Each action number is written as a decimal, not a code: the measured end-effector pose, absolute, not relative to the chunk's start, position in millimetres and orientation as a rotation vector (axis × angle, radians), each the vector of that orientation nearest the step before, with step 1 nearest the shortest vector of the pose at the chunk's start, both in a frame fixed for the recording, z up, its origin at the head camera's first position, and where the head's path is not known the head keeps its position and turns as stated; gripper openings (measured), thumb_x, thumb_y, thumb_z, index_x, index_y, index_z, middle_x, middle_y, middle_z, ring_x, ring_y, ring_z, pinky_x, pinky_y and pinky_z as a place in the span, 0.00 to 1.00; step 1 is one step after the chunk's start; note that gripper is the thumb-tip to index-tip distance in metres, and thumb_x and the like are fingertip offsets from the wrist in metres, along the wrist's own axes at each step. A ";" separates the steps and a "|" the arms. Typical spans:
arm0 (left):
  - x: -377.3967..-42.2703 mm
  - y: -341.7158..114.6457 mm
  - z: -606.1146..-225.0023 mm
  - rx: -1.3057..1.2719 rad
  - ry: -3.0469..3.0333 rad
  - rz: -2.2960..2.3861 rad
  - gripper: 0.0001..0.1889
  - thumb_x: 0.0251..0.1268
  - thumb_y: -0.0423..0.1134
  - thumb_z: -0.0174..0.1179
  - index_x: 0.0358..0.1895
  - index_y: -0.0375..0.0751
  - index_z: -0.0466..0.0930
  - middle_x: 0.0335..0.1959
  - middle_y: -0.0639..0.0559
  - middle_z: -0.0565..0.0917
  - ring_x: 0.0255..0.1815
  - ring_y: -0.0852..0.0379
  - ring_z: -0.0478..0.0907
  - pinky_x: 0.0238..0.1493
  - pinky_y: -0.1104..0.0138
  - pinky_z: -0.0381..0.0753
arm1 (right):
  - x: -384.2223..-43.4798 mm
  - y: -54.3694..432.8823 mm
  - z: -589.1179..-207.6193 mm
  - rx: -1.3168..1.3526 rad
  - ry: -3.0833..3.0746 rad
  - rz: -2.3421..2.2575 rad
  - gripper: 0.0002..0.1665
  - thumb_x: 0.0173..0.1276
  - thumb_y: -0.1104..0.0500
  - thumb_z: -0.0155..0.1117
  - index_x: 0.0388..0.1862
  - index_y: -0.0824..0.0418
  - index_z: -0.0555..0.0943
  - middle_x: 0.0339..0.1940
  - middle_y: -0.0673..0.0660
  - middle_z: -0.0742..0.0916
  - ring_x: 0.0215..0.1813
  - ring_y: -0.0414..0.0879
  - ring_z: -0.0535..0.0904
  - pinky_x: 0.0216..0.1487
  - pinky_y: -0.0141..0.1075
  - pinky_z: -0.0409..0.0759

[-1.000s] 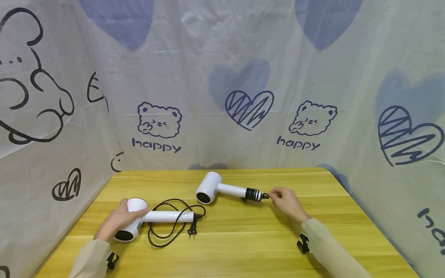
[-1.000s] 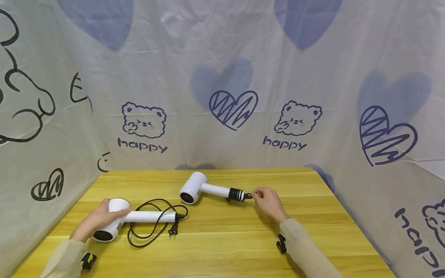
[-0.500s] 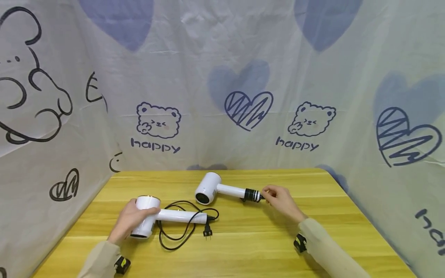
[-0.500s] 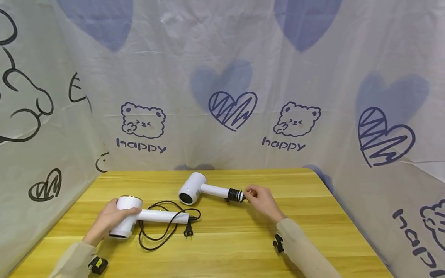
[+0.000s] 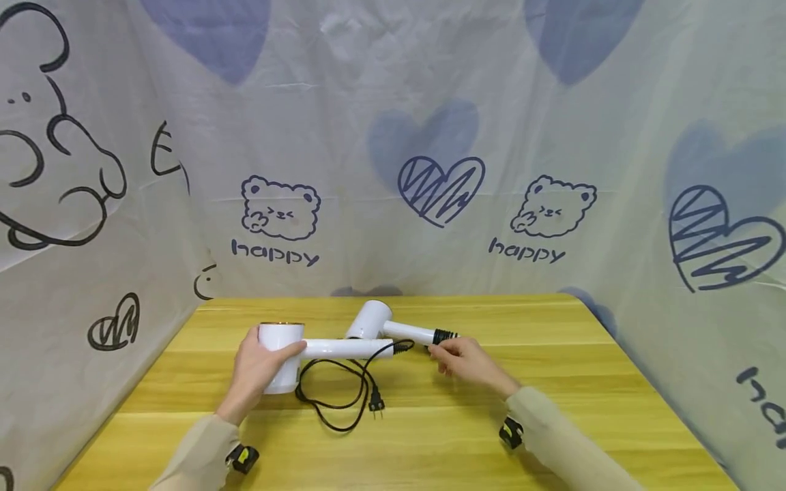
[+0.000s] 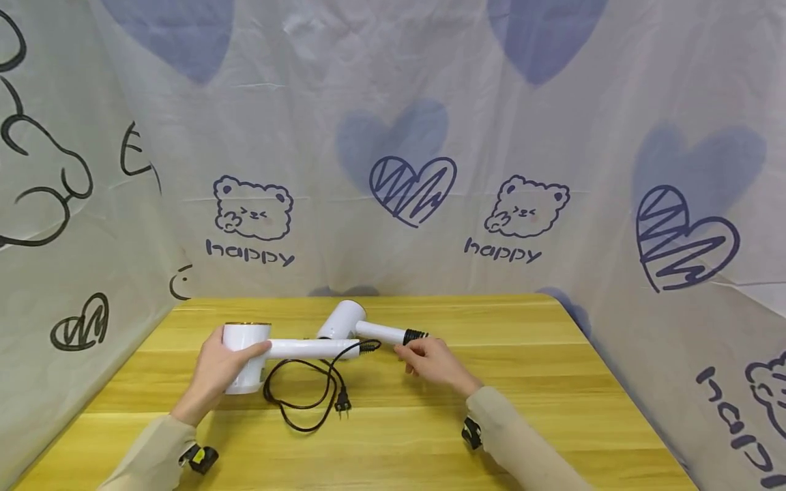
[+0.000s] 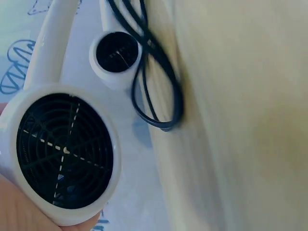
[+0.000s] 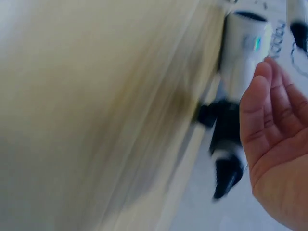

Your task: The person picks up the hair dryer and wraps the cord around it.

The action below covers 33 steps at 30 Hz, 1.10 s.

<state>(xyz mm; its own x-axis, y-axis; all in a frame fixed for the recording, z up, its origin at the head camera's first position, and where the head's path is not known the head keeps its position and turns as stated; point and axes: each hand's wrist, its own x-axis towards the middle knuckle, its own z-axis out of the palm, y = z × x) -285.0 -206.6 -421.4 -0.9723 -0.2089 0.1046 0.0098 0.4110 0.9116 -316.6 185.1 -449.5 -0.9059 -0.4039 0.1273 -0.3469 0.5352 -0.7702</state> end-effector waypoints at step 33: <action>-309.9 -120.1 -409.3 0.262 -2.042 -2.004 0.38 0.46 0.49 0.76 0.60 0.38 0.71 0.50 0.42 0.78 0.41 0.51 0.79 0.38 0.62 0.86 | -320.3 169.9 -424.1 -0.484 2.222 -1.985 0.25 0.79 0.51 0.48 0.53 0.74 0.76 0.15 0.47 0.64 0.16 0.38 0.55 0.20 0.32 0.55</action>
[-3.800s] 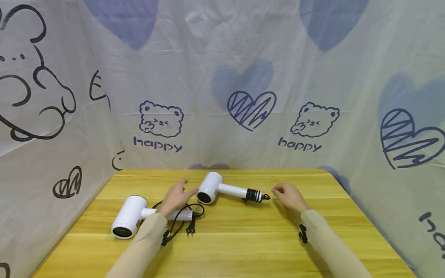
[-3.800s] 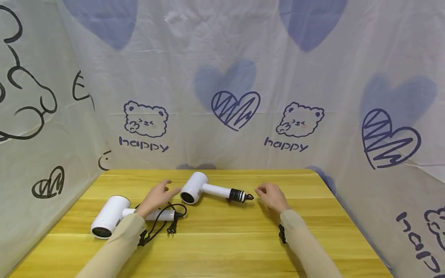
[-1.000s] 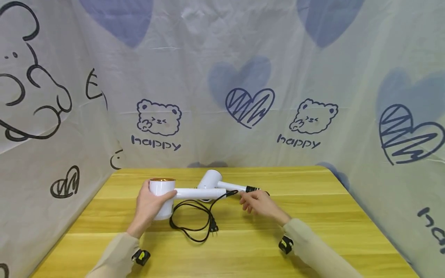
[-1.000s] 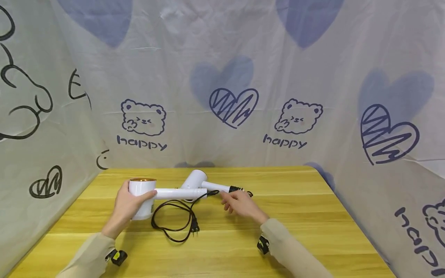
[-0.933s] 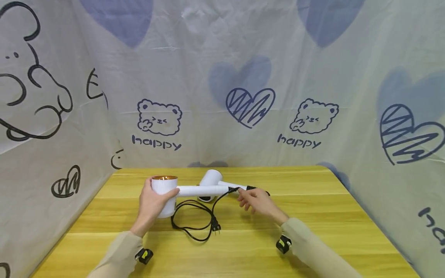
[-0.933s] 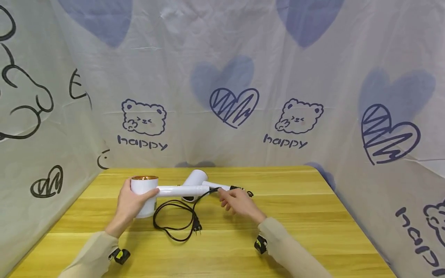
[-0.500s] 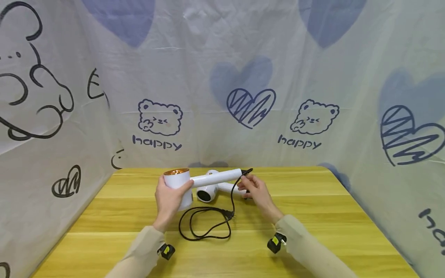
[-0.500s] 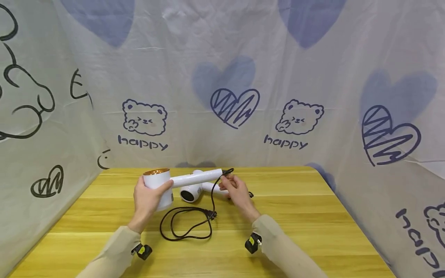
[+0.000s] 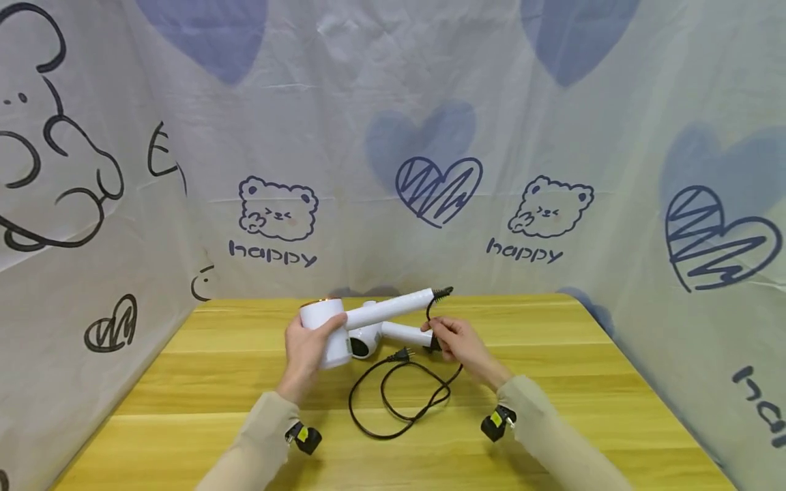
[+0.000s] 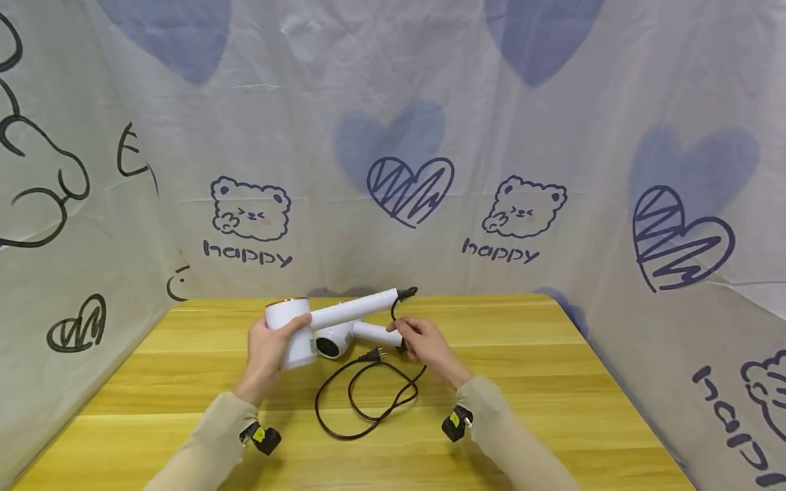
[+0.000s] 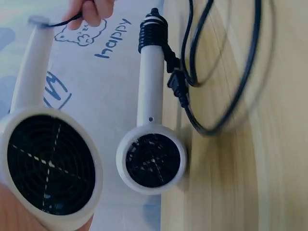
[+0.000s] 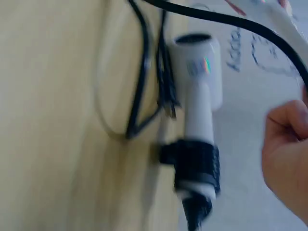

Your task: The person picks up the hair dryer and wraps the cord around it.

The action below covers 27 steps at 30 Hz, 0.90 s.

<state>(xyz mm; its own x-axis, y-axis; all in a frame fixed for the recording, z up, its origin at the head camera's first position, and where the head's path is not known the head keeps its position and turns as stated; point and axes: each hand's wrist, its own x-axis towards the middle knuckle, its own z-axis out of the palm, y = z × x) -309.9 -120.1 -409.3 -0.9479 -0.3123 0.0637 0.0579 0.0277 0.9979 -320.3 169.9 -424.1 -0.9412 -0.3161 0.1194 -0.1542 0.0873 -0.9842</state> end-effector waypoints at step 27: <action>-320.7 -117.3 -419.2 0.327 -2.118 -2.023 0.42 0.49 0.49 0.73 0.64 0.33 0.62 0.53 0.39 0.75 0.43 0.48 0.78 0.38 0.60 0.86 | -317.7 178.6 -385.9 -0.642 2.501 -1.751 0.21 0.79 0.50 0.48 0.53 0.62 0.83 0.19 0.50 0.70 0.17 0.38 0.58 0.18 0.29 0.58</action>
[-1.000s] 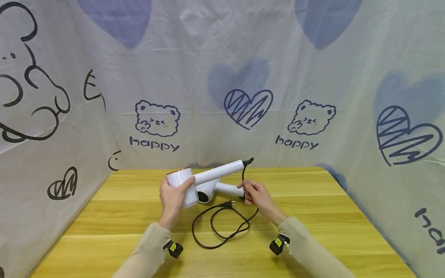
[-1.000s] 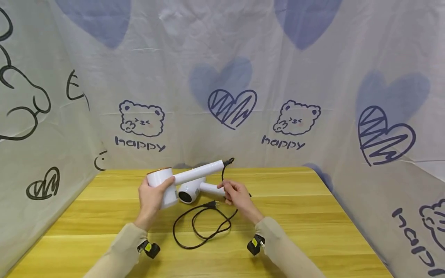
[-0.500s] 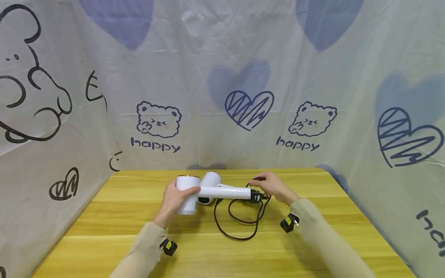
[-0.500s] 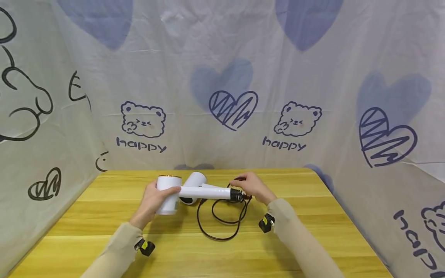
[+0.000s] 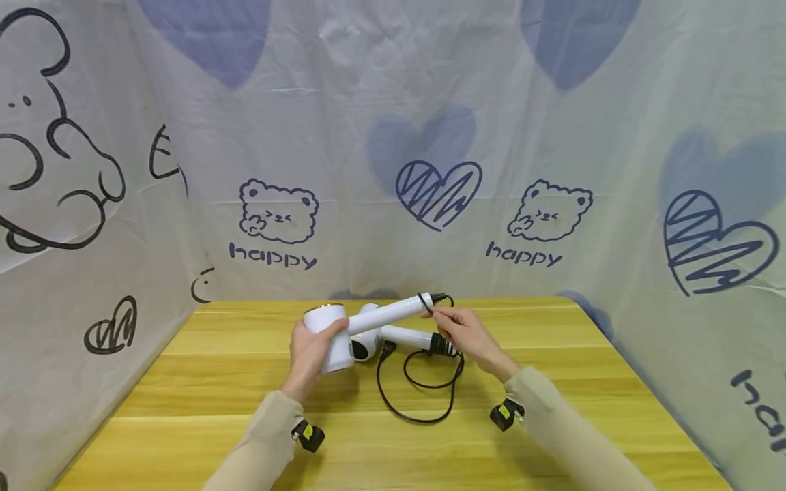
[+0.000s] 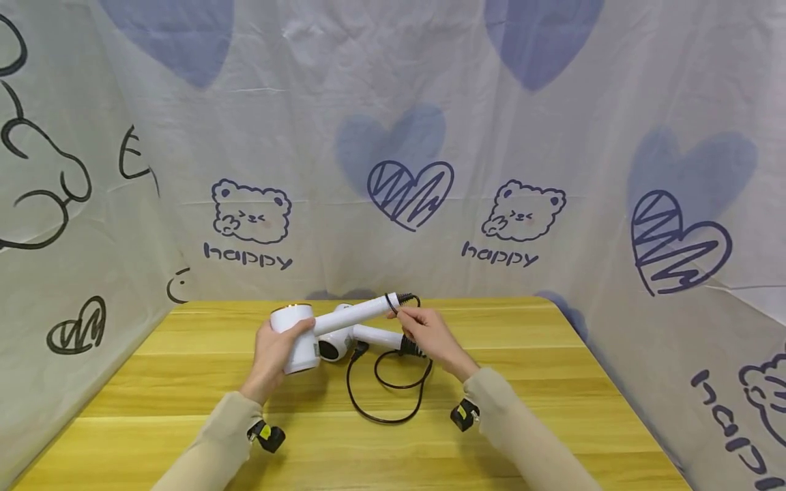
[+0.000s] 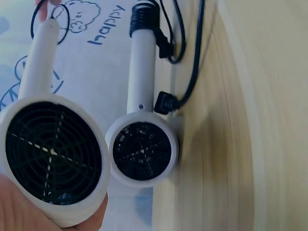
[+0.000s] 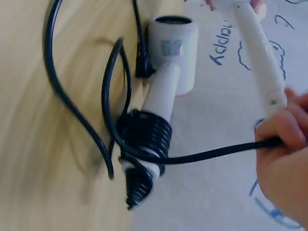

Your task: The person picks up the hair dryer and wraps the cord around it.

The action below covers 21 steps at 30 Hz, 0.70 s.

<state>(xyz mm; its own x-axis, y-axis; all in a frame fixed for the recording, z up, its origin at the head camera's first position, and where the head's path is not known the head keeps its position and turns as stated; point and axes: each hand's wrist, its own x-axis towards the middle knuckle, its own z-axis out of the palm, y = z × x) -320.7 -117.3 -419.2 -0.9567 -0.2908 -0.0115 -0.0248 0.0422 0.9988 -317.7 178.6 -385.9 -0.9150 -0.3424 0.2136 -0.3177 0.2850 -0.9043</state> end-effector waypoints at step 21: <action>-320.9 -129.0 -417.6 0.163 -2.200 -2.316 0.37 0.51 0.52 0.72 0.60 0.34 0.69 0.41 0.44 0.83 0.34 0.52 0.83 0.37 0.59 0.86 | -348.9 225.9 -397.6 -0.543 2.543 -1.385 0.20 0.74 0.50 0.57 0.48 0.65 0.84 0.23 0.50 0.72 0.23 0.40 0.61 0.25 0.29 0.66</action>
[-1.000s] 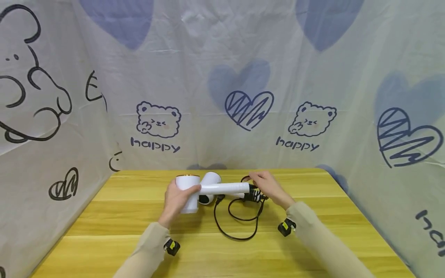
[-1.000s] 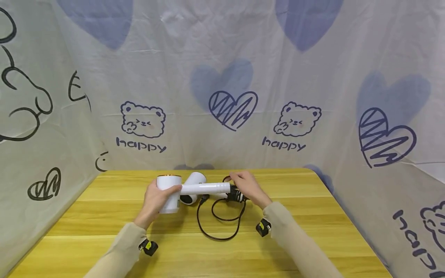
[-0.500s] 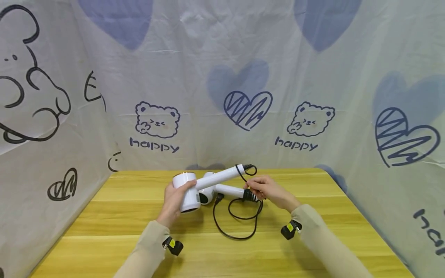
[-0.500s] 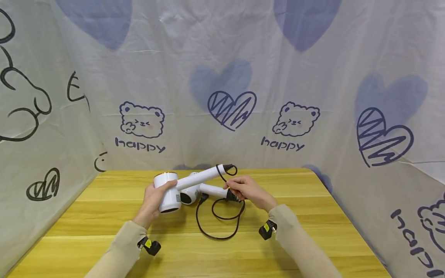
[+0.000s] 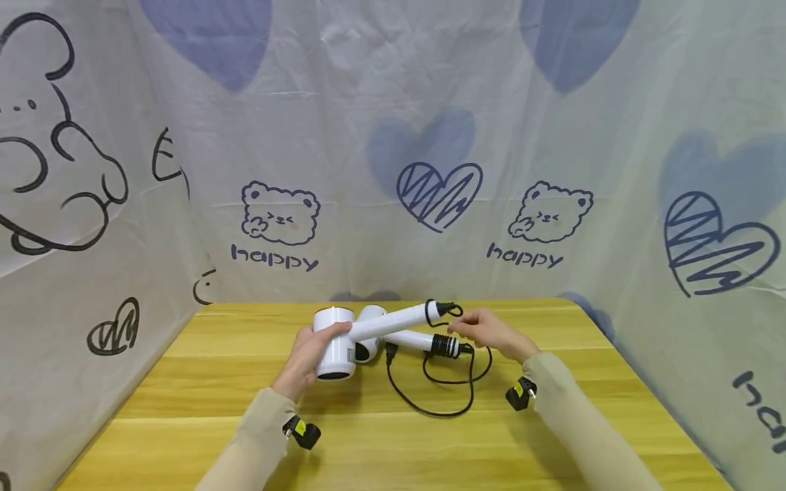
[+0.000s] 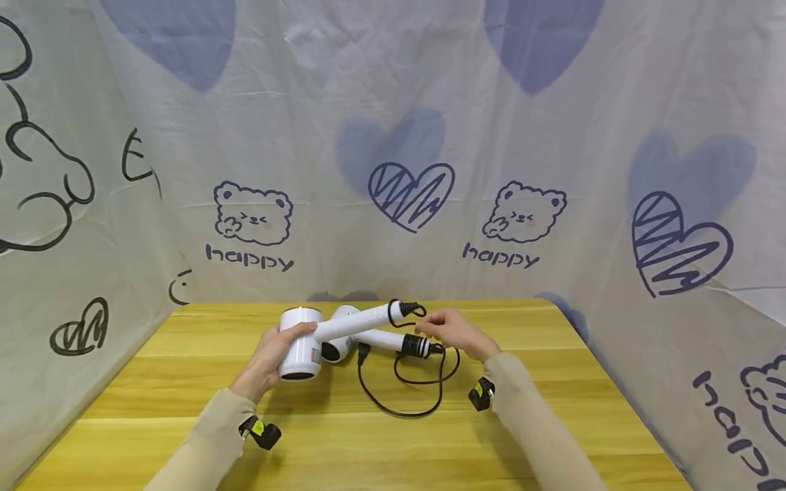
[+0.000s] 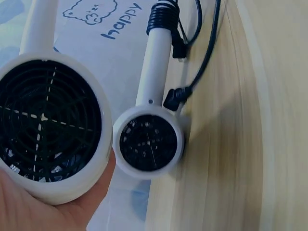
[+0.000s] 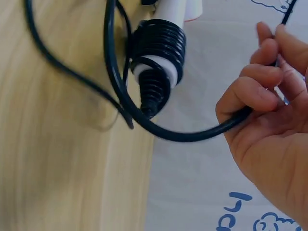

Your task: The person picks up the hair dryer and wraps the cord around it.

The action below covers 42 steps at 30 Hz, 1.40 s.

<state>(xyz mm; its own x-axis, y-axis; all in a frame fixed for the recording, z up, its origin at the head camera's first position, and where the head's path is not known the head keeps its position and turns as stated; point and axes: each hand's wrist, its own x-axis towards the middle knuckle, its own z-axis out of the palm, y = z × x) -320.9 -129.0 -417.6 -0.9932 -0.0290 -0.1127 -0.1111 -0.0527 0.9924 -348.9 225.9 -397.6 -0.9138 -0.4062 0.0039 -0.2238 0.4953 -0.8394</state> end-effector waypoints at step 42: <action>-322.1 -112.8 -418.9 -0.410 2.446 2.170 0.43 0.49 0.51 0.73 0.64 0.33 0.62 0.52 0.39 0.75 0.44 0.47 0.77 0.39 0.63 0.84 | -298.7 169.0 -402.3 -0.745 3.099 -1.412 0.19 0.76 0.63 0.50 0.63 0.63 0.78 0.34 0.61 0.86 0.20 0.38 0.64 0.23 0.29 0.65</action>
<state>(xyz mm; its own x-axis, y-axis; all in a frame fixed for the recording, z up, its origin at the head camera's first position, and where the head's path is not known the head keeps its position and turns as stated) -322.1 -112.8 -418.9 -0.9574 -0.2845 -0.0490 -0.0824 0.1069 0.9908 -298.7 169.0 -402.3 -0.8526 -0.2322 0.4681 -0.5056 0.5928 -0.6269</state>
